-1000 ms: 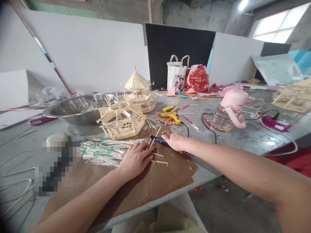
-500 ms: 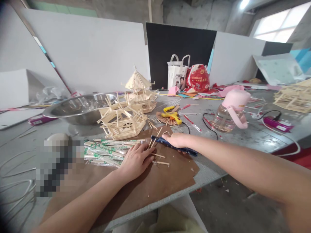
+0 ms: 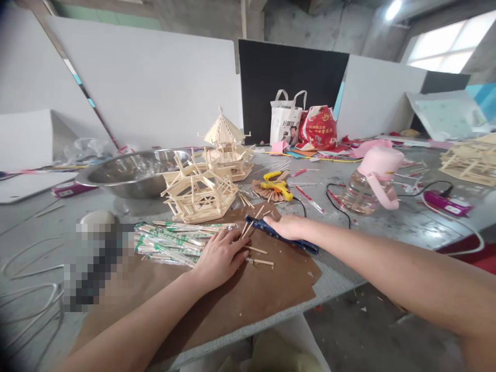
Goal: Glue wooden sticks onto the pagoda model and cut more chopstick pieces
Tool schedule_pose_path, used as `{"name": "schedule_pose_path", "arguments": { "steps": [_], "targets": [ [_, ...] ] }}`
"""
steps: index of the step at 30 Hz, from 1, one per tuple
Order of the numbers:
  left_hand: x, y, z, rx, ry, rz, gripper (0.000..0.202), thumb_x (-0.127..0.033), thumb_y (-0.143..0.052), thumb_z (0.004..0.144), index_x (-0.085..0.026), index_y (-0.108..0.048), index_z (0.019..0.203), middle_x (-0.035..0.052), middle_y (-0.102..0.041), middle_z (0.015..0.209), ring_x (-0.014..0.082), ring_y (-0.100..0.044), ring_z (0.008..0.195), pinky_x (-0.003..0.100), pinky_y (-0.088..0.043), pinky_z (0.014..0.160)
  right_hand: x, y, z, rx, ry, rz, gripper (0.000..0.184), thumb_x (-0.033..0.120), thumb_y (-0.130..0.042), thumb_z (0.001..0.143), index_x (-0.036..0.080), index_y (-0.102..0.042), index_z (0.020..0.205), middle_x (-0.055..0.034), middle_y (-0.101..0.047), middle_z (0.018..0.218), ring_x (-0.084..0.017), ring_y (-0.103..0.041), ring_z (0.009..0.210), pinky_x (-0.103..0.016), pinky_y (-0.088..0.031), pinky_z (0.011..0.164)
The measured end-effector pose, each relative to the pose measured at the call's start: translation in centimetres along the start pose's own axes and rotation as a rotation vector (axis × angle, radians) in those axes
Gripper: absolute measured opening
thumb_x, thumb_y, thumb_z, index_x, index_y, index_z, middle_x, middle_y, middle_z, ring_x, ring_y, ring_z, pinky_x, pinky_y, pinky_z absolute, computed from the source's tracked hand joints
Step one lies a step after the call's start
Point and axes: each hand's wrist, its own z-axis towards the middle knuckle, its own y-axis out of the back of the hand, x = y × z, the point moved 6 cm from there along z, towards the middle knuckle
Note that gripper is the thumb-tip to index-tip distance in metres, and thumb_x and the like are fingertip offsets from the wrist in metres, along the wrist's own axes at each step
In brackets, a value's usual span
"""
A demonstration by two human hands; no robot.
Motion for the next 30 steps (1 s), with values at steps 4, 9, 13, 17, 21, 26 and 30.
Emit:
{"name": "schedule_pose_path", "arguments": {
  "steps": [4, 9, 13, 17, 21, 26, 30],
  "targets": [
    [0.0, -0.01, 0.03, -0.009, -0.003, -0.003, 0.025, -0.031, -0.041, 0.079, -0.025, -0.053, 0.1, 0.0048, -0.051, 0.097, 0.0194, -0.042, 0.092, 0.035, -0.034, 0.08, -0.16, -0.48, -0.14, 0.014, -0.022, 0.03, 0.099, 0.073, 0.001, 0.064, 0.002, -0.057, 0.101, -0.024, -0.054, 0.105, -0.03, -0.051, 0.098, -0.035, -0.038, 0.078],
    [-0.04, 0.01, 0.08, -0.023, -0.01, 0.007, 0.025, -0.031, -0.04, 0.08, -0.025, -0.053, 0.1, 0.0044, -0.051, 0.097, 0.0197, -0.042, 0.092, 0.035, -0.035, 0.079, -0.42, -0.54, -0.48, -0.03, -0.063, 0.025, 0.095, 0.072, -0.001, 0.065, 0.005, -0.059, 0.1, -0.0219, -0.055, 0.104, -0.03, -0.052, 0.096, -0.035, -0.039, 0.075],
    [-0.09, 0.07, 0.06, -0.029, -0.011, 0.002, 0.026, -0.03, -0.039, 0.08, -0.028, -0.051, 0.103, 0.0039, -0.051, 0.096, 0.0191, -0.043, 0.091, 0.034, -0.035, 0.078, -0.35, -0.51, -0.66, -0.053, -0.064, 0.011, 0.093, 0.072, -0.001, 0.066, 0.006, -0.06, 0.098, -0.0215, -0.057, 0.103, -0.03, -0.053, 0.094, -0.036, -0.04, 0.074],
    [-0.06, 0.04, 0.09, -0.028, 0.002, 0.002, 0.034, -0.032, -0.04, 0.079, -0.027, -0.043, 0.113, 0.0045, -0.051, 0.098, 0.0195, -0.042, 0.092, 0.034, -0.035, 0.079, -0.43, -0.54, -0.75, -0.056, -0.092, 0.0, 0.092, 0.071, -0.002, 0.067, 0.007, -0.058, 0.1, -0.0214, -0.055, 0.105, -0.029, -0.052, 0.096, -0.035, -0.039, 0.075],
    [-0.12, -0.13, 0.13, -0.022, 0.0, 0.014, 0.035, -0.032, -0.04, 0.08, -0.026, -0.043, 0.114, 0.0044, -0.052, 0.1, 0.0197, -0.042, 0.093, 0.034, -0.034, 0.08, -0.48, -0.65, -0.69, -0.07, -0.084, -0.007, 0.094, 0.072, -0.001, 0.066, 0.006, -0.059, 0.099, -0.0217, -0.056, 0.104, -0.03, -0.052, 0.096, -0.036, -0.039, 0.075],
    [-0.29, -0.24, 0.12, -0.007, -0.019, 0.026, 0.032, -0.031, -0.038, 0.08, -0.024, -0.046, 0.11, 0.004, -0.053, 0.102, 0.0195, -0.043, 0.091, 0.034, -0.033, 0.079, -0.49, -0.81, -0.62, -0.089, -0.064, -0.018, 0.096, 0.073, 0.002, 0.064, 0.006, -0.06, 0.095, -0.0221, -0.058, 0.1, -0.031, -0.053, 0.093, -0.037, -0.039, 0.074],
    [-0.31, -0.17, 0.12, -0.017, -0.025, 0.036, 0.032, -0.031, -0.038, 0.08, -0.023, -0.046, 0.11, 0.004, -0.054, 0.102, 0.0198, -0.043, 0.091, 0.034, -0.033, 0.078, -0.46, -0.8, -0.75, -0.093, -0.062, -0.009, 0.097, 0.073, 0.002, 0.064, 0.005, -0.06, 0.095, -0.023, -0.057, 0.1, -0.032, -0.053, 0.093, -0.038, -0.039, 0.073]
  ]
}}
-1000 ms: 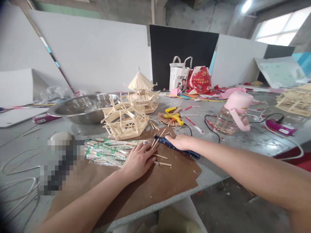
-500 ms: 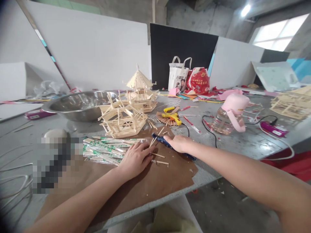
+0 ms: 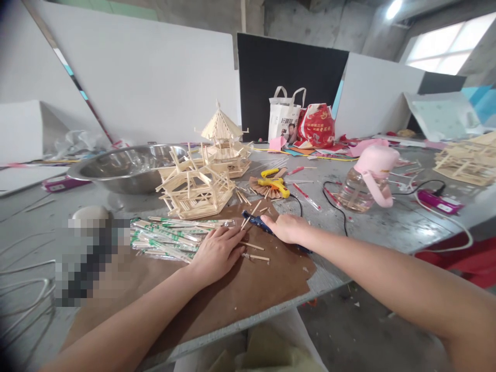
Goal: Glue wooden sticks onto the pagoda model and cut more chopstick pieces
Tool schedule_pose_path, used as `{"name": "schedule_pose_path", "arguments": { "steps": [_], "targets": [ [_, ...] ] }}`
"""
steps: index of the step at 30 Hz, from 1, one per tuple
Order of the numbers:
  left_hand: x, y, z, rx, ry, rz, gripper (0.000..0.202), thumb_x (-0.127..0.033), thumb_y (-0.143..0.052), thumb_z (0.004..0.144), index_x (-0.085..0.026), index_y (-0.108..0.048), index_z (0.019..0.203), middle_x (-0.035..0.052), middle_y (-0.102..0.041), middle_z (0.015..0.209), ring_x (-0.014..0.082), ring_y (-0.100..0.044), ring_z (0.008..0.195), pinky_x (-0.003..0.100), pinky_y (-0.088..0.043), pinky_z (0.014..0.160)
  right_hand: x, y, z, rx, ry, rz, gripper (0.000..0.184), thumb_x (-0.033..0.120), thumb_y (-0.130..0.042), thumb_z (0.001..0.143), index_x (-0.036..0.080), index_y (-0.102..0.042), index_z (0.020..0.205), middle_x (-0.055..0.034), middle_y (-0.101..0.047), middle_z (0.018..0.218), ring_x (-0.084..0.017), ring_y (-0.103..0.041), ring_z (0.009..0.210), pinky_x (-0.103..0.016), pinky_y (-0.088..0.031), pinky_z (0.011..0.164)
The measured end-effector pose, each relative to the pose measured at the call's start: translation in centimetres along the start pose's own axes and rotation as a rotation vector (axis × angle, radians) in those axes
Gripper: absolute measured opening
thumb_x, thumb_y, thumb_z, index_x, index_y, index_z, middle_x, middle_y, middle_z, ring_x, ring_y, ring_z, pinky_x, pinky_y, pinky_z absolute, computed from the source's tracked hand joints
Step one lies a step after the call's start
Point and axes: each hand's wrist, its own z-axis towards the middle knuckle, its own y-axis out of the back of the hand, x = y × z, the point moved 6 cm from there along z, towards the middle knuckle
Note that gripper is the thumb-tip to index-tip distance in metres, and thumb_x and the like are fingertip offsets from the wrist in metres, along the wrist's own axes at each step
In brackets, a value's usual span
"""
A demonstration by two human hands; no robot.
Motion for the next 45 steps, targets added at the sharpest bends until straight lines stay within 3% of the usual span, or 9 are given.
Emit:
{"name": "schedule_pose_path", "arguments": {
  "steps": [16, 21, 27, 31, 34, 39, 45],
  "targets": [
    [0.0, -0.1, 0.1, -0.013, -0.012, 0.012, 0.029, -0.03, -0.038, 0.08, -0.022, -0.049, 0.106, 0.0045, -0.054, 0.101, 0.0203, -0.044, 0.092, 0.035, -0.033, 0.079, 0.1, 0.1, -0.3, -0.028, 0.016, -0.011, 0.099, 0.073, 0.004, 0.063, 0.005, -0.061, 0.096, -0.0235, -0.058, 0.099, -0.032, -0.053, 0.093, -0.038, -0.038, 0.073],
    [0.3, 0.2, 0.0, -0.041, 0.001, -0.035, 0.028, -0.028, -0.042, 0.078, -0.023, -0.049, 0.105, 0.0042, -0.054, 0.1, 0.02, -0.045, 0.092, 0.034, -0.034, 0.079, 0.5, 0.4, -0.2, 0.035, 0.053, 0.032, 0.101, 0.074, 0.003, 0.062, 0.006, -0.06, 0.098, -0.0224, -0.057, 0.101, -0.031, -0.052, 0.096, -0.037, -0.037, 0.076],
    [2.0, 1.3, 0.2, -0.155, 0.207, -0.047, 0.029, -0.027, -0.042, 0.078, -0.018, -0.047, 0.105, 0.0055, -0.058, 0.092, 0.0194, -0.049, 0.086, 0.031, -0.036, 0.076, 2.0, 0.7, -0.4, 0.075, 0.16, 0.128, 0.098, 0.076, 0.001, 0.061, 0.008, -0.063, 0.092, -0.0203, -0.058, 0.097, -0.029, -0.051, 0.097, -0.036, -0.035, 0.08],
    [3.0, 1.4, 0.3, -0.084, 0.313, 0.036, 0.02, -0.028, -0.037, 0.08, -0.018, -0.054, 0.085, 0.0049, -0.06, 0.072, 0.0199, -0.052, 0.076, 0.03, -0.037, 0.068, 3.1, 0.8, -0.8, 0.13, 0.28, 0.229, 0.087, 0.075, -0.003, 0.063, 0.013, -0.063, 0.069, -0.0134, -0.062, 0.075, -0.024, -0.056, 0.079, -0.032, -0.039, 0.07],
    [3.3, 1.3, 0.3, -0.018, 0.362, 0.063, 0.031, -0.032, -0.027, 0.083, -0.019, -0.054, 0.073, 0.0053, -0.057, 0.065, 0.0188, -0.054, 0.07, 0.027, -0.036, 0.062, 3.2, 1.0, -1.1, 0.128, 0.329, 0.277, 0.075, 0.075, -0.018, 0.063, 0.014, -0.06, 0.065, -0.0068, -0.058, 0.064, -0.019, -0.053, 0.063, -0.026, -0.039, 0.057],
    [3.1, 1.6, 0.0, 0.021, 0.387, 0.055, 0.022, -0.032, -0.032, 0.08, -0.02, -0.05, 0.08, 0.004, -0.058, 0.069, 0.0182, -0.055, 0.067, 0.025, -0.033, 0.055, 3.4, 1.1, -1.7, 0.144, 0.406, 0.311, 0.06, 0.072, -0.036, 0.06, 0.016, -0.057, 0.065, -0.0009, -0.053, 0.058, -0.013, -0.048, 0.053, -0.022, -0.035, 0.049],
    [2.9, 2.1, -0.3, -0.019, 0.39, 0.008, 0.027, -0.04, -0.028, 0.081, -0.02, -0.047, 0.078, 0.0022, -0.06, 0.068, 0.0166, -0.057, 0.066, 0.023, -0.031, 0.052, 3.5, 0.2, -1.9, 0.185, 0.355, 0.354, 0.065, 0.074, -0.028, 0.062, 0.015, -0.054, 0.058, -0.0035, -0.055, 0.051, -0.013, -0.051, 0.046, -0.023, -0.038, 0.046]
  ]
}}
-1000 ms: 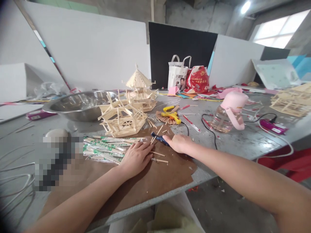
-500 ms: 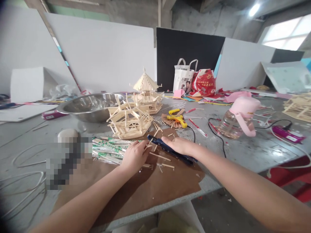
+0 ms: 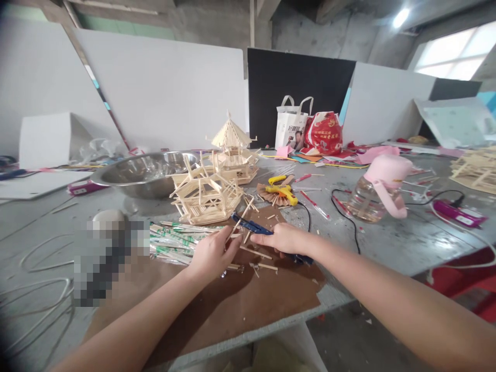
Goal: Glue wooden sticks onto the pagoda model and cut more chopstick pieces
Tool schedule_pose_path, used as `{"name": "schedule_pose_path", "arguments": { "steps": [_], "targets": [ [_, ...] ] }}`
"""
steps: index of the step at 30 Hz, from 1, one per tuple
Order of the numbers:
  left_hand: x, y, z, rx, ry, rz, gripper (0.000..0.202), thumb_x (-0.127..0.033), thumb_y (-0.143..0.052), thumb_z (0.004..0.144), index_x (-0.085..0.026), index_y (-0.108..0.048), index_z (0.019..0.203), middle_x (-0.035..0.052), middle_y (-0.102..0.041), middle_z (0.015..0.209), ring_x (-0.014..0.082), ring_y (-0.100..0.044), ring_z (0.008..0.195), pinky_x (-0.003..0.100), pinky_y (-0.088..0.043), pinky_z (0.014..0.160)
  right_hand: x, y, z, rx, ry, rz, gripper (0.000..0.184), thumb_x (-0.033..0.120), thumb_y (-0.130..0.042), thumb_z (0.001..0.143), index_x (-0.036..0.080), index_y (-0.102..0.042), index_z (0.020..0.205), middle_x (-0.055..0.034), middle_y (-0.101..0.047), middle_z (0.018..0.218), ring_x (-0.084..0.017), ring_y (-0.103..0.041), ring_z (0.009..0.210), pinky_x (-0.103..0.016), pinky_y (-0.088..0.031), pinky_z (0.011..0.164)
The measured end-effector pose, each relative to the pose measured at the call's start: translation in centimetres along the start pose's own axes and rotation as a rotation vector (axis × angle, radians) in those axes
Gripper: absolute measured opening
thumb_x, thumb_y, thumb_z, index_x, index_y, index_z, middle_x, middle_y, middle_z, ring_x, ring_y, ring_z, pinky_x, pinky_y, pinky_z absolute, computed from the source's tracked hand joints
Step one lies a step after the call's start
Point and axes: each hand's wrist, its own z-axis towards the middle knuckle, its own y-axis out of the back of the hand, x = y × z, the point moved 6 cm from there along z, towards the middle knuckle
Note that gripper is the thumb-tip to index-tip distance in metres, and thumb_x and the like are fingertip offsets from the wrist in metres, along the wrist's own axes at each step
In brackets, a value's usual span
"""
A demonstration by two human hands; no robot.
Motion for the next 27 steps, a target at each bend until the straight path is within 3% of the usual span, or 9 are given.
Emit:
{"name": "schedule_pose_path", "arguments": {
  "steps": [8, 16, 20, 22, 24, 27],
  "targets": [
    [0.7, -0.6, 0.4, 0.023, 0.046, 0.032, 0.035, -0.038, -0.023, 0.084, -0.021, -0.051, 0.073, 0.0023, -0.062, 0.067, 0.0159, -0.058, 0.063, 0.022, -0.031, 0.051, -0.4, -1.4, 0.5, -0.1, -0.065, 0.082, 0.077, 0.073, 0.001, 0.064, 0.015, -0.047, 0.048, -0.0076, -0.053, 0.047, -0.012, -0.049, 0.035, -0.023, -0.038, 0.039],
    [0.5, -0.5, 0.1, 0.047, 0.072, 0.033, 0.036, -0.038, -0.023, 0.084, -0.019, -0.053, 0.074, 0.0049, -0.062, 0.067, 0.0182, -0.059, 0.062, 0.024, -0.033, 0.052, 1.0, -0.9, -0.4, -0.143, -0.02, 0.008, 0.074, 0.071, -0.002, 0.067, 0.016, -0.046, 0.047, -0.006, -0.052, 0.046, -0.014, -0.051, 0.042, -0.025, -0.038, 0.048],
    [0.7, -1.0, 0.3, 0.088, 0.098, 0.017, 0.035, -0.038, -0.023, 0.084, -0.019, -0.053, 0.076, 0.0057, -0.063, 0.07, 0.0188, -0.059, 0.064, 0.025, -0.035, 0.054, 0.5, -1.2, 0.0, -0.063, -0.063, 0.064, 0.074, 0.073, -0.002, 0.066, 0.016, -0.047, 0.048, -0.0058, -0.051, 0.047, -0.013, -0.05, 0.04, -0.025, -0.039, 0.046],
    [0.7, -1.0, 0.4, 0.105, 0.109, -0.008, 0.034, -0.037, -0.023, 0.084, -0.02, -0.052, 0.078, 0.0059, -0.063, 0.072, 0.0189, -0.059, 0.065, 0.025, -0.035, 0.055, 0.3, -1.3, 0.2, 0.007, -0.064, 0.138, 0.072, 0.073, -0.008, 0.066, 0.015, -0.049, 0.056, -0.0051, -0.053, 0.052, -0.012, -0.048, 0.038, -0.024, -0.038, 0.043],
    [0.7, -0.8, 0.5, 0.106, 0.123, -0.039, 0.032, -0.035, -0.022, 0.085, -0.02, -0.051, 0.081, 0.0062, -0.063, 0.072, 0.019, -0.059, 0.066, 0.025, -0.035, 0.055, 0.5, -0.9, 0.3, 0.046, -0.012, 0.158, 0.061, 0.07, -0.026, 0.066, 0.014, -0.051, 0.067, -0.0029, -0.054, 0.057, -0.011, -0.048, 0.042, -0.022, -0.037, 0.043],
    [0.8, -0.4, 0.4, 0.082, 0.141, -0.065, 0.031, -0.035, -0.023, 0.085, -0.02, -0.049, 0.083, 0.0059, -0.063, 0.07, 0.0195, -0.059, 0.065, 0.025, -0.033, 0.053, 1.3, 0.0, -0.1, 0.044, 0.099, 0.056, 0.037, 0.05, -0.054, 0.062, 0.016, -0.051, 0.075, 0.0023, -0.051, 0.058, -0.009, -0.046, 0.049, -0.019, -0.035, 0.045]
  ]
}}
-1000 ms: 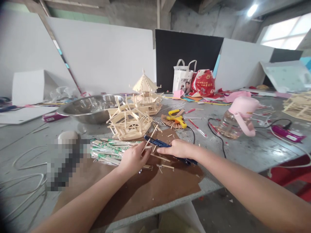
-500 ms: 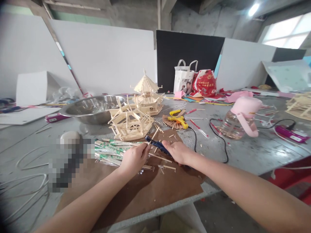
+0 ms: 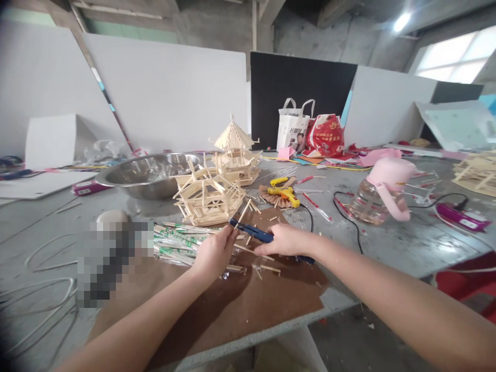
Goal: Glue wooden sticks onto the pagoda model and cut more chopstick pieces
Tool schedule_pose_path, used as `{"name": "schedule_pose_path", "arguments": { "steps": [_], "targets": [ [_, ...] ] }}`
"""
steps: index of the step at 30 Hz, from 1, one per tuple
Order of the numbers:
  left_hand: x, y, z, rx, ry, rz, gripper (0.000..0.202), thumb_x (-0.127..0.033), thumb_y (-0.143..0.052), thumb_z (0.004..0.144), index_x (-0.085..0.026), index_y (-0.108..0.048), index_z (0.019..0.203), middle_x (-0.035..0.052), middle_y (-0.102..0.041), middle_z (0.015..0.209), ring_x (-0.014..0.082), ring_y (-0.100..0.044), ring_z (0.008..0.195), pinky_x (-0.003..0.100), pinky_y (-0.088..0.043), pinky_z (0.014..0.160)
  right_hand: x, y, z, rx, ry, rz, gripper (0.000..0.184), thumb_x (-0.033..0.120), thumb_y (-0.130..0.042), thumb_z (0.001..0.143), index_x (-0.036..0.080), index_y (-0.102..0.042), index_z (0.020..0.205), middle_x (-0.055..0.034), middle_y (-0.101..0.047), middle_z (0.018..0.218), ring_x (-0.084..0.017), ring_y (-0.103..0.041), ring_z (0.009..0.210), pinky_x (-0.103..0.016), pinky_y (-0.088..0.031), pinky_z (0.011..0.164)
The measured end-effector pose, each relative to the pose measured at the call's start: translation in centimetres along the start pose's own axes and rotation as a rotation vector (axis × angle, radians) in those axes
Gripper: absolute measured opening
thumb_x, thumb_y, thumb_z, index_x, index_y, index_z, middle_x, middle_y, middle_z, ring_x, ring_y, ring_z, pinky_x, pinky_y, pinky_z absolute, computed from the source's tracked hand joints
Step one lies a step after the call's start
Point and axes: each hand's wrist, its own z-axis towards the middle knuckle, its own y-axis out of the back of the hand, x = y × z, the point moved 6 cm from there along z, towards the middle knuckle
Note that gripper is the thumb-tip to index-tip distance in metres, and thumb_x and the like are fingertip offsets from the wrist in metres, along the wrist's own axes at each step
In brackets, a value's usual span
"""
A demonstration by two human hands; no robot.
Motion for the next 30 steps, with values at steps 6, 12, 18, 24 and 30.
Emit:
{"name": "schedule_pose_path", "arguments": {
  "steps": [6, 12, 18, 24, 30],
  "targets": [
    [0.0, 0.4, -0.1, -0.046, -0.033, -0.043, 0.03, -0.036, -0.026, 0.084, -0.021, -0.05, 0.079, 0.003, -0.06, 0.064, 0.0176, -0.058, 0.062, 0.023, -0.029, 0.051, 1.5, 0.5, -1.0, 0.058, -0.008, -0.127, 0.01, 0.019, -0.043, 0.06, 0.017, -0.047, 0.069, 0.0041, -0.046, 0.054, -0.008, -0.04, 0.047, -0.018, -0.029, 0.041],
    [0.6, 0.7, 0.1, -0.09, -0.024, -0.161, 0.029, -0.037, -0.025, 0.083, -0.021, -0.048, 0.076, -0.0003, -0.054, 0.057, 0.0142, -0.052, 0.055, 0.022, -0.027, 0.05, 3.1, 0.9, -1.5, -0.002, 0.067, -0.263, 0.012, 0.017, -0.04, 0.06, 0.017, -0.049, 0.069, 0.0032, -0.048, 0.054, -0.009, -0.042, 0.049, -0.018, -0.027, 0.042],
    [0.9, 0.4, 0.5, -0.108, -0.103, -0.479, 0.032, -0.04, -0.026, 0.082, -0.019, -0.042, 0.065, -0.0041, -0.038, 0.052, 0.009, -0.039, 0.051, 0.019, -0.029, 0.051, 3.1, 1.1, -1.8, -0.138, 0.157, -0.298, 0.043, 0.015, -0.041, 0.062, 0.018, -0.051, 0.104, -0.0046, -0.06, 0.087, -0.016, -0.053, 0.075, -0.022, -0.036, 0.062],
    [0.6, 0.1, 0.4, -0.083, -0.144, -0.6, 0.032, -0.041, -0.029, 0.081, -0.018, -0.043, 0.064, -0.0051, -0.036, 0.051, 0.0081, -0.035, 0.05, 0.019, -0.028, 0.049, 0.7, 1.2, -1.2, -0.345, 0.134, -0.473, 0.063, 0.02, -0.041, 0.064, 0.013, -0.031, 0.126, -0.0132, -0.043, 0.119, -0.023, -0.045, 0.103, -0.031, -0.034, 0.082],
    [1.1, 0.1, 0.4, -0.094, -0.088, -0.594, 0.032, -0.042, -0.026, 0.081, -0.018, -0.047, 0.074, -0.0046, -0.04, 0.053, 0.0095, -0.04, 0.053, 0.02, -0.031, 0.053, -1.2, 0.7, -0.7, -0.495, 0.161, -0.667, 0.065, 0.02, -0.044, 0.064, 0.008, -0.029, 0.126, -0.0168, -0.041, 0.119, -0.025, -0.042, 0.103, -0.036, -0.032, 0.084]
  ]
}}
